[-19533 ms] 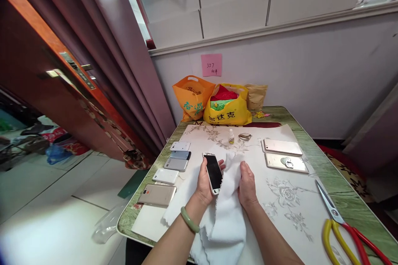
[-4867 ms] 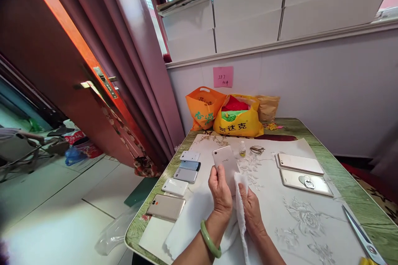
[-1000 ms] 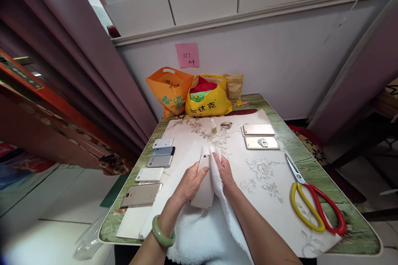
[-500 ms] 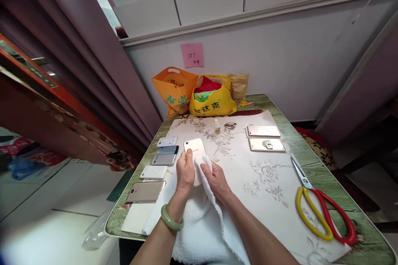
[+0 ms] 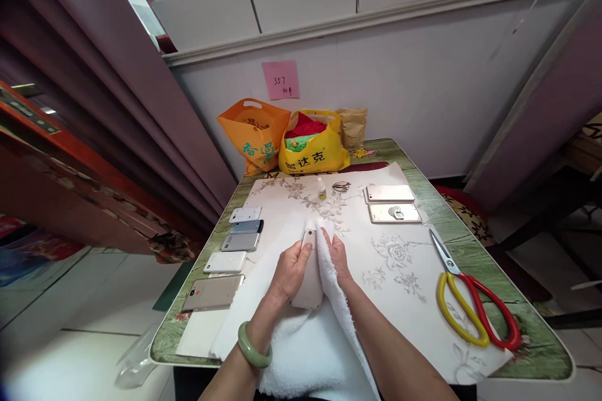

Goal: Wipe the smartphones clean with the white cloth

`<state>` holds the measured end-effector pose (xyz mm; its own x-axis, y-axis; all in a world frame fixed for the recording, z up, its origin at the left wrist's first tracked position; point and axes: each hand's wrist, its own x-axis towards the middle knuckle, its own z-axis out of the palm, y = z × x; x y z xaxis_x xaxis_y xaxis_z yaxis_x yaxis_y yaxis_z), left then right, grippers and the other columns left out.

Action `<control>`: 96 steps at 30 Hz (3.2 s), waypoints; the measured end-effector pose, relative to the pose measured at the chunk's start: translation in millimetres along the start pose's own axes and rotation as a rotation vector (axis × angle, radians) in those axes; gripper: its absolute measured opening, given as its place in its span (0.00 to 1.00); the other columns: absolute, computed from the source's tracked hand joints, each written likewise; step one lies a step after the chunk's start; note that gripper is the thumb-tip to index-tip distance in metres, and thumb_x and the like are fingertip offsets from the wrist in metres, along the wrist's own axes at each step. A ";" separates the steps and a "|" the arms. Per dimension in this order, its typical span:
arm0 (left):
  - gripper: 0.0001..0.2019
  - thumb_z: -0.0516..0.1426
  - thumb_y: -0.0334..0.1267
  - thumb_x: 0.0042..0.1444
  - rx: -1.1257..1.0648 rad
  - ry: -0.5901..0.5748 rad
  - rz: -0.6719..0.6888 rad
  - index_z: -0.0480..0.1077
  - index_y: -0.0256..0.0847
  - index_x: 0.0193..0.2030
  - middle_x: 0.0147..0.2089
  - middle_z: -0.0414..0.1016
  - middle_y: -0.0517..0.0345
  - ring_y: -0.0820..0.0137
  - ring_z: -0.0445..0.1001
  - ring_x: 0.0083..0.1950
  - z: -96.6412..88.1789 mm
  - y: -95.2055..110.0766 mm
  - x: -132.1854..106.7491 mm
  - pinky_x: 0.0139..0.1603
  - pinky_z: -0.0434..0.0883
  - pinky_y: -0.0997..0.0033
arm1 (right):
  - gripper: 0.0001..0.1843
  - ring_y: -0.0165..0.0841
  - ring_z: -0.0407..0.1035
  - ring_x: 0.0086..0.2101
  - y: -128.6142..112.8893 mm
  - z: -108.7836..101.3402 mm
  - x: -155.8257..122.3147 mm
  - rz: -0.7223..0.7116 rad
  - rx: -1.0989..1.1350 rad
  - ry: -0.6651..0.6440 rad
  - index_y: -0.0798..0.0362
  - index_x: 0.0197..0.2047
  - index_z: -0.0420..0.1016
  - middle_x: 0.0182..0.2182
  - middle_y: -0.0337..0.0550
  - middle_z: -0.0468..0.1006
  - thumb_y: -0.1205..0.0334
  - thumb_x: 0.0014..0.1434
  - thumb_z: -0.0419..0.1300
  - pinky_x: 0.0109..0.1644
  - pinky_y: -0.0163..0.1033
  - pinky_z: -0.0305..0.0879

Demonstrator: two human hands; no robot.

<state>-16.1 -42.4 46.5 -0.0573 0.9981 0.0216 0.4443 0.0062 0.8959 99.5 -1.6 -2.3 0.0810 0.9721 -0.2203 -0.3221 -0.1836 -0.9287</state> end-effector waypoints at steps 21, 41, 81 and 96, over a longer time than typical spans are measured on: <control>0.20 0.54 0.54 0.58 -0.146 -0.055 0.025 0.64 0.40 0.24 0.23 0.61 0.64 0.73 0.58 0.27 -11.7 1.5 10.6 0.29 0.57 0.73 | 0.29 0.30 0.63 0.21 -1.1 5.6 -15.1 0.119 0.162 -0.151 0.53 0.33 0.71 0.20 0.34 0.71 0.33 0.48 0.64 0.27 0.35 0.62; 0.18 0.66 0.50 0.46 -0.495 0.012 -0.107 0.70 0.36 0.29 0.22 0.73 0.59 0.75 0.65 0.18 -10.9 -12.4 9.1 0.21 0.64 0.74 | 0.32 0.36 0.71 0.24 -4.0 -11.7 10.5 0.126 0.183 0.093 0.56 0.36 0.77 0.21 0.39 0.77 0.37 0.37 0.70 0.28 0.38 0.67; 0.16 0.50 0.49 0.61 0.002 0.300 -0.012 0.56 0.44 0.26 0.22 0.59 0.66 0.72 0.56 0.27 -8.7 -2.6 24.9 0.31 0.55 0.71 | 0.27 0.36 0.70 0.32 6.6 11.4 -21.2 -0.179 -0.094 -0.308 0.57 0.41 0.79 0.31 0.44 0.80 0.39 0.54 0.63 0.36 0.38 0.68; 0.18 0.50 0.51 0.60 -0.108 0.298 -0.089 0.55 0.44 0.25 0.24 0.57 0.66 0.72 0.57 0.29 -1.8 -8.9 23.0 0.32 0.58 0.73 | 0.30 0.38 0.72 0.32 6.1 12.9 -15.4 -0.053 -0.048 -0.255 0.58 0.41 0.79 0.30 0.44 0.80 0.39 0.46 0.68 0.38 0.39 0.68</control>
<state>-23.0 -19.6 39.8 -0.3579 0.9321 0.0560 0.3294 0.0699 0.9416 84.1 -15.8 -0.8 -0.1454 0.9848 -0.0946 -0.2786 -0.1325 -0.9512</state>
